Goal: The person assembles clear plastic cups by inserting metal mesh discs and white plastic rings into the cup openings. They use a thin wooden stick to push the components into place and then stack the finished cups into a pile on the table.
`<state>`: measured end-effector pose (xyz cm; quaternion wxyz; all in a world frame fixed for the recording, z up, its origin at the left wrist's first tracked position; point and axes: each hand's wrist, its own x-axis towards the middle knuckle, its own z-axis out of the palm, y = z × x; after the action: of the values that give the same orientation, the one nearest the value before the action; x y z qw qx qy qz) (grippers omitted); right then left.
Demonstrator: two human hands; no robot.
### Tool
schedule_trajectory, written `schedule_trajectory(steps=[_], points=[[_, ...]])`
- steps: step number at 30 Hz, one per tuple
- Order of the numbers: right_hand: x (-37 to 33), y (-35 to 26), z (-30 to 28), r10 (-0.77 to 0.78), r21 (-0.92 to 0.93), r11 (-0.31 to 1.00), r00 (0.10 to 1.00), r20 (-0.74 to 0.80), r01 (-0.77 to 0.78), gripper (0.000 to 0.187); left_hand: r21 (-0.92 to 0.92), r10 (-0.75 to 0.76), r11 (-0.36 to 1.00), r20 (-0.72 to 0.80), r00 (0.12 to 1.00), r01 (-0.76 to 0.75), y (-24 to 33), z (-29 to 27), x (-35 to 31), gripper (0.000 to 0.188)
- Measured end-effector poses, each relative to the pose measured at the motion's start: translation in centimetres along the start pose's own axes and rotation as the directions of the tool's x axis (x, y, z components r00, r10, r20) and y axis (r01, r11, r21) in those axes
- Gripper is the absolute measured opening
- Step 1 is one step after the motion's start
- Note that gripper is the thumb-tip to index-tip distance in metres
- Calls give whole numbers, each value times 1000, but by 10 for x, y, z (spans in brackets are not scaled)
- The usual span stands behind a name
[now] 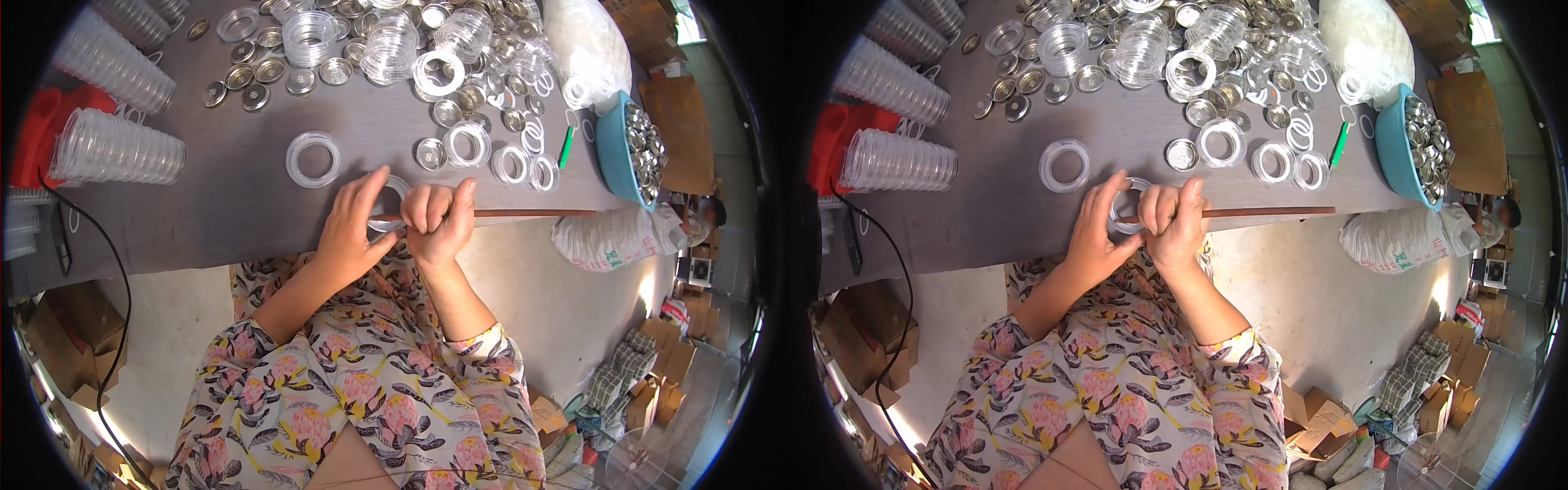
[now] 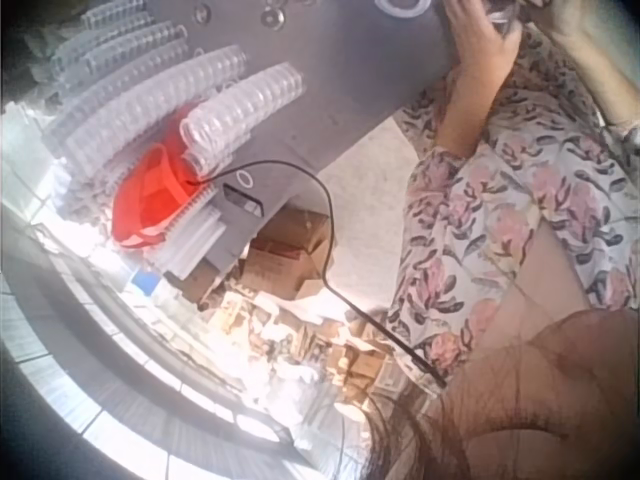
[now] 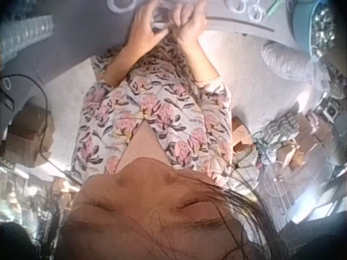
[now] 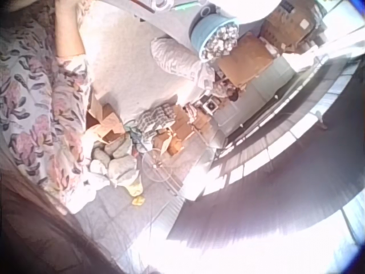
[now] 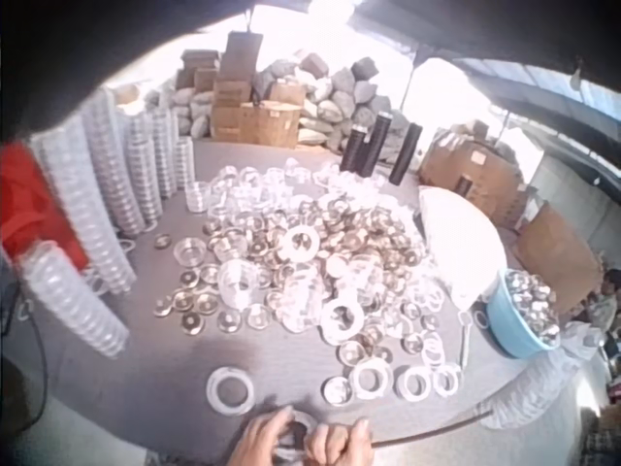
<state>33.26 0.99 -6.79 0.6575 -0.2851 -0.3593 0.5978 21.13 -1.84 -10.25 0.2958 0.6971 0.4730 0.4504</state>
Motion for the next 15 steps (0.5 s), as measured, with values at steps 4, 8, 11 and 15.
schedule_trajectory(steps=[4,8,11,15], points=[[6,11,4,-88,-33,995,996,33,89,63,17,8,1000,-116,993,-6,0,4,5,88],[23,7,5,-190,-173,961,969,158,217,60,19,-40,999,-21,999,40,0,1,6,88],[26,-18,7,-46,-310,946,984,171,99,57,-16,-69,998,-27,997,69,0,1,6,87],[18,-28,2,150,-232,963,988,46,-135,57,-64,-80,995,-45,996,78,-1,5,5,86]])
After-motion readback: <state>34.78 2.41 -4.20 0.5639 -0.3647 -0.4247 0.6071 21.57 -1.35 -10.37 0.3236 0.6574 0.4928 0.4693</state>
